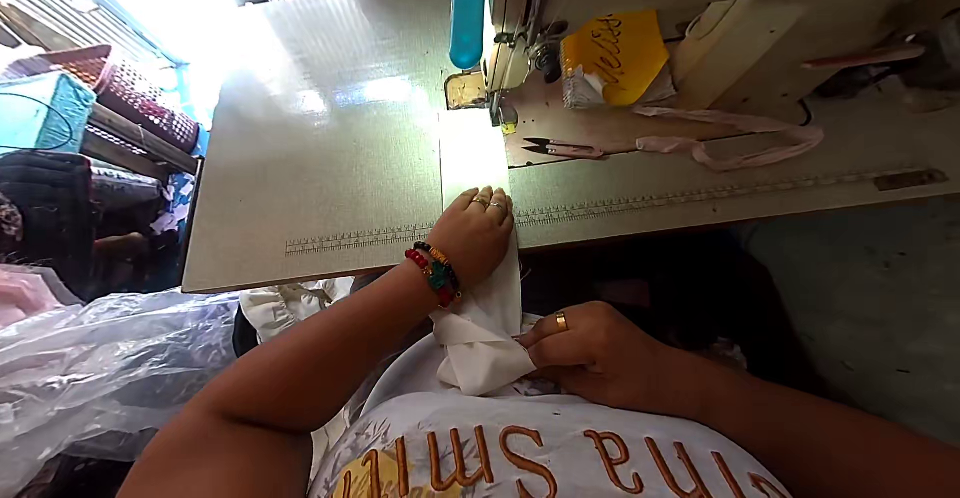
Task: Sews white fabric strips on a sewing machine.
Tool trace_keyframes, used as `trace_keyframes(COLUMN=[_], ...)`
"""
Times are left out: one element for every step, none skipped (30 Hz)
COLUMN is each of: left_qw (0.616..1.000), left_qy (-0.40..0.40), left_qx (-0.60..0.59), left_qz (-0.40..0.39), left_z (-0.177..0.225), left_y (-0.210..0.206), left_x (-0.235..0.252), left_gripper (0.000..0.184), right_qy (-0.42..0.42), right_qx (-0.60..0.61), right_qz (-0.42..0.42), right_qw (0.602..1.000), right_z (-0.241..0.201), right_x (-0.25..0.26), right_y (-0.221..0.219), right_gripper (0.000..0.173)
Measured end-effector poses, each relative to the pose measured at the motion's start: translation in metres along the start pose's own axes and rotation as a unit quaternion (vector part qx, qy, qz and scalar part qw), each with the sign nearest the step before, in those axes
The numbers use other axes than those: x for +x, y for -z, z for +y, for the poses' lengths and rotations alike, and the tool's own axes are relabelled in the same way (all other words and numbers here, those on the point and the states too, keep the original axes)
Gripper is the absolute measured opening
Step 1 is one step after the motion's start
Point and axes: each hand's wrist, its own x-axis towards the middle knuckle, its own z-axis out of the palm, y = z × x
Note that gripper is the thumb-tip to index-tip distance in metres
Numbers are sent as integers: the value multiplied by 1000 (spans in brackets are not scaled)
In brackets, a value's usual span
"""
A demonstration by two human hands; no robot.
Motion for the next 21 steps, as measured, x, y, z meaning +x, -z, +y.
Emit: trace_keyframes(left_qw=[1000, 1000, 1000, 1000, 1000, 999, 999, 998, 998, 998, 999, 1000, 999, 996, 990, 985, 981, 976, 969, 958, 947], left_qy=[-4, -8, -13, -14, -16, -18, -17, -13, -9, -1, 6, 13, 25, 40, 54, 68, 82, 101, 129, 168, 213], left_qx=[0, 0, 4, 5, 5, 6, 6, 3, 2, 2, 1, -3, -20, -51, -85, -115, -138, -160, -178, -193, -202], left_qz=[2, 0, -7, -19, -25, -31, -41, -53, -57, -57, -44, -17, 24, 67, 97, 109, 109, 109, 117, 128, 134], left_z=[-5, -10, -15, -21, -26, -32, -38, -45, -51, -58, -63, -67, -67, -63, -55, -44, -32, -21, -13, -8, -6], left_y=[-1, -1, 0, 2, 2, 2, 3, 4, 3, 2, 0, -3, -6, -9, -10, -11, -11, -12, -12, -11, -11], left_x=[3, 7, 12, 18, 23, 29, 34, 40, 46, 50, 53, 52, 48, 41, 32, 21, 8, -4, -14, -21, -26], left_gripper=[40, 40, 40, 41, 41, 41, 41, 42, 42, 42, 42, 42, 40, 37, 35, 34, 34, 37, 39, 41, 45], right_qy=[0, 1, 1, -1, -5, -8, -11, -11, -9, -4, 3, 11, 18, 19, 14, 4, -6, -15, -20, -20, -16], right_qx=[-10, -22, -37, -55, -73, -91, -113, -137, -168, -205, -243, -275, -295, -302, -294, -277, -256, -233, -214, -203, -200], right_qz=[5, 11, 16, 19, 24, 31, 38, 45, 51, 53, 53, 56, 60, 68, 78, 93, 109, 121, 124, 123, 119], right_qw=[1000, 1000, 999, 998, 997, 995, 993, 989, 984, 977, 969, 960, 953, 951, 952, 956, 961, 965, 969, 971, 972], right_z=[3, 7, 12, 16, 21, 25, 30, 36, 41, 46, 49, 52, 52, 51, 49, 45, 42, 40, 38, 38, 40], right_x=[2, 3, 5, 7, 8, 10, 11, 12, 13, 14, 15, 16, 17, 17, 18, 19, 19, 19, 19, 19, 18], right_y=[0, 0, 0, -1, -2, -3, -5, -6, -8, -9, -10, -11, -12, -13, -12, -11, -8, -6, -4, -3, -3], right_gripper=[20, 21, 21, 22, 23, 24, 25, 24, 24, 24, 24, 24, 24, 23, 23, 24, 24, 23, 23, 23, 23])
